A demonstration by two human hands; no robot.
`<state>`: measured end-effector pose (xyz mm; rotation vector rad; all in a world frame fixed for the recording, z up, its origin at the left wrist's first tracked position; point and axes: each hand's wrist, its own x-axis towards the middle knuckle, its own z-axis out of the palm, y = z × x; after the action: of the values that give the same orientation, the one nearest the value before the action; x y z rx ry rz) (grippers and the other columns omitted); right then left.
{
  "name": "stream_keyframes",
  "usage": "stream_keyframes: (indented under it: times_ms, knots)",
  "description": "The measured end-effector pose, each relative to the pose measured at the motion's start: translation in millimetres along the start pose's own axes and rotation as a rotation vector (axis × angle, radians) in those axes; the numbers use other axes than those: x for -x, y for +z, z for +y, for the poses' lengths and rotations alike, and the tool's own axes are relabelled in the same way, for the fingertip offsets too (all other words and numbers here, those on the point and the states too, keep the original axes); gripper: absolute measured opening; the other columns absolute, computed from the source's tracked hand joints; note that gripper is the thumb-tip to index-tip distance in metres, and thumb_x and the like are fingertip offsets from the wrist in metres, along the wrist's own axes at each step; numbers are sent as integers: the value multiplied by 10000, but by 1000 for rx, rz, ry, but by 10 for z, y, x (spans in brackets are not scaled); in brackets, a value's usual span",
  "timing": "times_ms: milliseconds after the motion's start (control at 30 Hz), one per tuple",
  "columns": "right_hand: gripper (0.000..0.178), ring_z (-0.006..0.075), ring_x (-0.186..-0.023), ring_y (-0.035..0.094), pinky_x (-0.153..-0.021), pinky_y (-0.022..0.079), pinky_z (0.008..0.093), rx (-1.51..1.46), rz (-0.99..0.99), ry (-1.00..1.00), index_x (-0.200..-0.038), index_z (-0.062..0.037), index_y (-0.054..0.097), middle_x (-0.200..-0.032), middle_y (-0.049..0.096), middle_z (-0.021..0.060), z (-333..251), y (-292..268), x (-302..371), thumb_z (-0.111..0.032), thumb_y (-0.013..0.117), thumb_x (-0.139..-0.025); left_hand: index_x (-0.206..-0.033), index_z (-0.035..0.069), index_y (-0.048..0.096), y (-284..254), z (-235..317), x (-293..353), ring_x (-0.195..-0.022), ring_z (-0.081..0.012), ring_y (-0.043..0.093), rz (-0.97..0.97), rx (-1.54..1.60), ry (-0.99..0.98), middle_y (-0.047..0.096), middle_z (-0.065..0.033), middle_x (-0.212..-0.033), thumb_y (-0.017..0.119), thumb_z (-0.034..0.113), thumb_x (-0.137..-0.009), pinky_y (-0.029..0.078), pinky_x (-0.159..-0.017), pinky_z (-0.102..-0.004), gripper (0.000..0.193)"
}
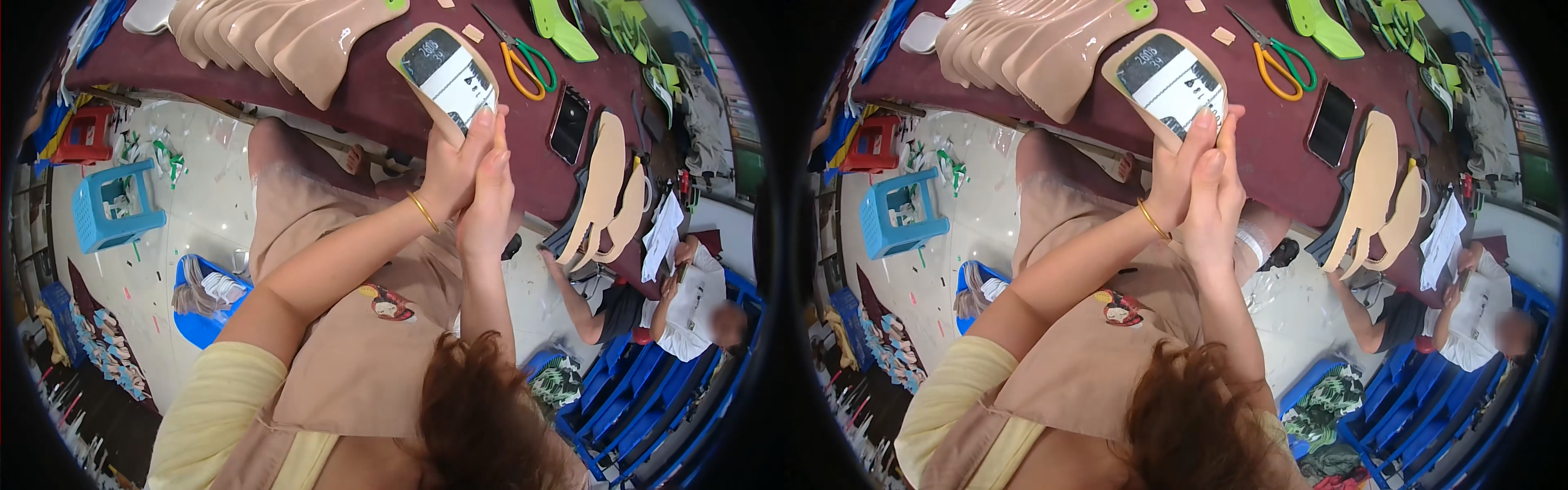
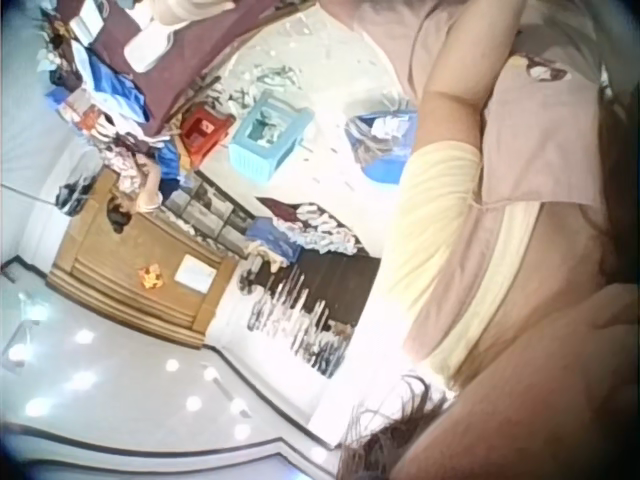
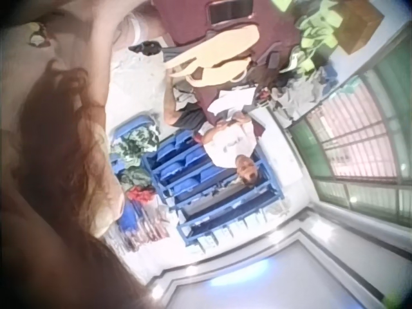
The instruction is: Manually aligning, cutting, and assembling shoe components on a workstation.
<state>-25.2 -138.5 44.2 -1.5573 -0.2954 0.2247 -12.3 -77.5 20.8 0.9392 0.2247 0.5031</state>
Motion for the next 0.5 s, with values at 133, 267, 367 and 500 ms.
stream_keyframes:
  times_ms: [133, 267, 367, 500]
  knots:
    - [530, 261, -1242, 456, -1011, 359, 318, 215, -109, 5, -1351, 61, 372, -1318, 472, 210, -61, -73, 128, -312, 445, -981, -980, 32, 540, -94, -26, -133, -814, -132, 589, 51, -101, -117, 608, -55, -870, 490, 282, -954, 481, -733, -276, 256]
    - [341, 221, -967, 647, -871, 474, 277, 17, -104, 140, -1114, 74, 603, -999, 664, 184, -73, -182, 154, -214, 573, -935, -1026, 58, 542, -405, 13, -209, -729, -101, 542, -120, 6, -282, 589, -33, -886, 512, 397, -932, 490, -636, -253, 353]
    - [349, 89, -515, 554, -503, 434, 195, 177, 88, 153, -768, -60, 554, -618, 574, 15, -79, -373, -253, -347, 508, -961, -1032, 64, 542, -528, 117, -94, -731, -83, 519, -328, 11, -323, 574, -18, -876, 526, 399, -923, 462, -628, -230, 352]
    - [338, 43, -466, 455, -433, 343, 191, 317, -169, 235, -745, -78, 503, -549, 479, -27, -160, -379, -418, -322, 472, -978, -1026, 75, 539, -572, 234, 12, -764, -63, 489, -460, -79, -328, 551, 12, -863, 537, 367, -923, 423, -664, -221, 309]
